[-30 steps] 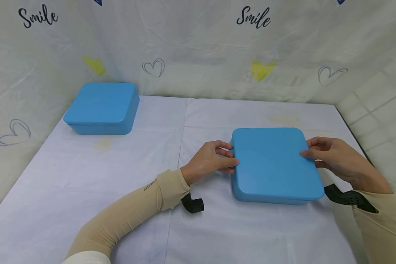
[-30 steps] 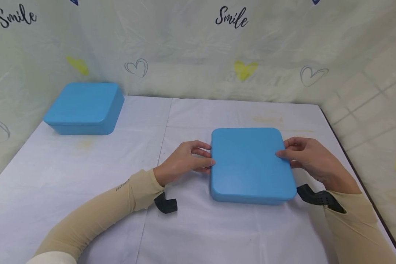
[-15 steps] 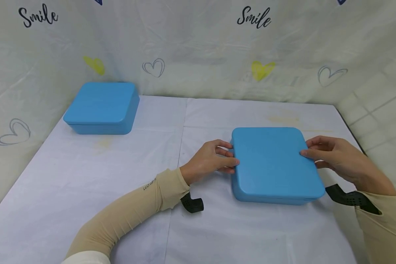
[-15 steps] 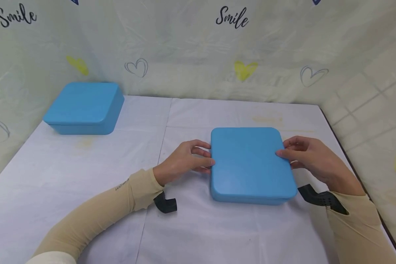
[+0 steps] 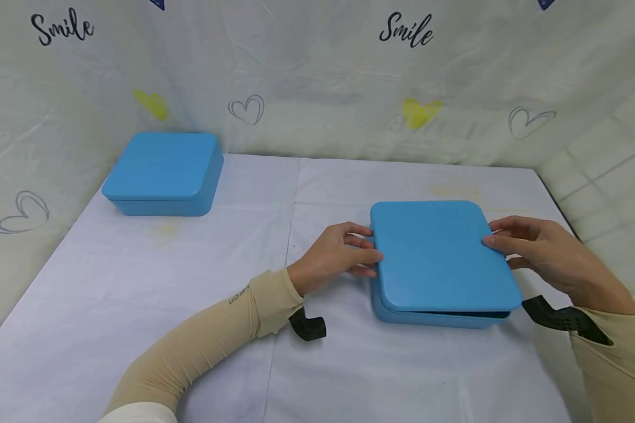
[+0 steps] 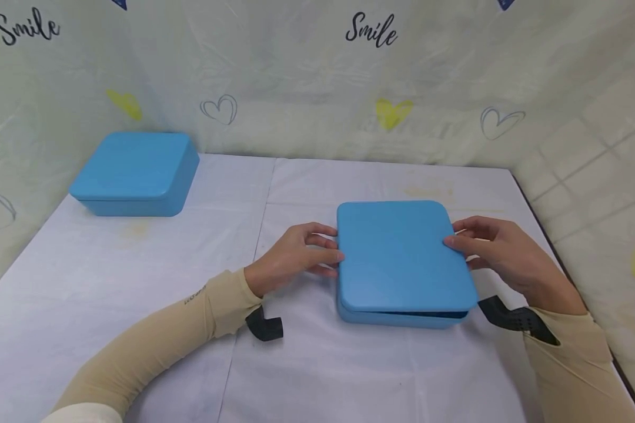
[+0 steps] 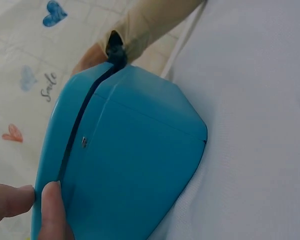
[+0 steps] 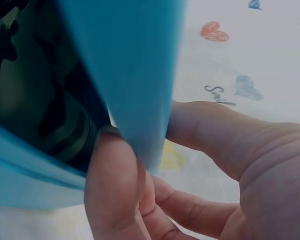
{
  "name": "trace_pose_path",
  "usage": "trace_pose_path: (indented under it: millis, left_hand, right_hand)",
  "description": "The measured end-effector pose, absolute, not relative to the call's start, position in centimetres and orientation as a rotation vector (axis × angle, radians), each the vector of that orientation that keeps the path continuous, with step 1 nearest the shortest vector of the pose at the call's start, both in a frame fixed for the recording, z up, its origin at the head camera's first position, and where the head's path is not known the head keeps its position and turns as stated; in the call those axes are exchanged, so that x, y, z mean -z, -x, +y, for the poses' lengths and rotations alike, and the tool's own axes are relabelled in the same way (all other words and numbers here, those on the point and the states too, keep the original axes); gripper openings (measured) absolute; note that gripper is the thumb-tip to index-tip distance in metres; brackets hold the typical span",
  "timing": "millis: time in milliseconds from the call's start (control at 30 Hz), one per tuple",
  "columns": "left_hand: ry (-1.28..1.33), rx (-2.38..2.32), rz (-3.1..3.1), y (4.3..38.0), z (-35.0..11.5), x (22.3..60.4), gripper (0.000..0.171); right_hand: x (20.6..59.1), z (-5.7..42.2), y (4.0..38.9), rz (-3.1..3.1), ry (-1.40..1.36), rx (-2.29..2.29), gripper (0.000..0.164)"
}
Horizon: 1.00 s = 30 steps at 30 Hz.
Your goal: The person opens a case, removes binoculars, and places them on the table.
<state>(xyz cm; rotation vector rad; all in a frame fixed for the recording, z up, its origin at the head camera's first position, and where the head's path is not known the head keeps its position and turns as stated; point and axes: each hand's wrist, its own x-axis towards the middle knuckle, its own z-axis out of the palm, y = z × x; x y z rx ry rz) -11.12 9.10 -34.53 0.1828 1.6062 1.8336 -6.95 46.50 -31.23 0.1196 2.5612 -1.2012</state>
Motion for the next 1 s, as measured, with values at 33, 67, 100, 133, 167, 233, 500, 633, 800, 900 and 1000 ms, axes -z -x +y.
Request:
trace_pose_path:
  millis: [33,67,100,133,167,233,500,633,800,900,1000]
  left_hand:
    - [-0.185,-1.837,1.605,11.2,9.1,34.5,0.057]
    - [-0.187,-1.841,1.606,11.3,9.1,34.5,0.056]
    - [-0.191,-1.844,1.607,11.4,9.1,34.5,0.056]
    - [-0.194,-1.845,1.611,11.5,9.1,34.5,0.056]
    - [-0.197,-1.847,1.613,11.6,9.0,34.5,0.056]
    - [-0.204,-1.851,1.620,11.7,8.9,34.5,0.056]
    - [-0.244,-1.859,1.656,12.3,8.2,33.5,0.056]
    - [-0.259,-1.867,1.690,12.9,8.0,32.9,0.055]
    - [-0.293,-1.855,1.722,13.8,7.9,32.4,0.055]
    - [-0.295,-1.867,1.740,14.4,7.8,32.3,0.054]
    - [-0.280,-1.881,1.764,15.0,7.6,32.2,0.053]
  right_hand:
    - [31.2,46.5,6.9,2.563,-0.121,1.196,0.038]
    - [31.1,46.5,6.9,2.565,-0.123,1.192,0.039]
    - [31.0,46.5,6.9,2.568,-0.126,1.183,0.040]
    - [31.0,46.5,6.9,2.572,-0.128,1.179,0.042]
    - [30.9,46.4,6.9,2.572,-0.132,1.178,0.043]
    - [30.9,46.2,6.9,2.566,-0.134,1.179,0.047]
    - [30.6,45.4,6.7,2.565,-0.154,1.110,0.065]
    - [30.3,45.3,7.1,2.588,-0.121,1.076,0.067]
    - [29.5,45.0,8.0,2.611,-0.127,1.045,0.070]
    - [29.0,44.7,8.5,2.619,-0.136,1.030,0.071]
    - [28.5,44.2,9.2,2.634,-0.145,1.028,0.074]
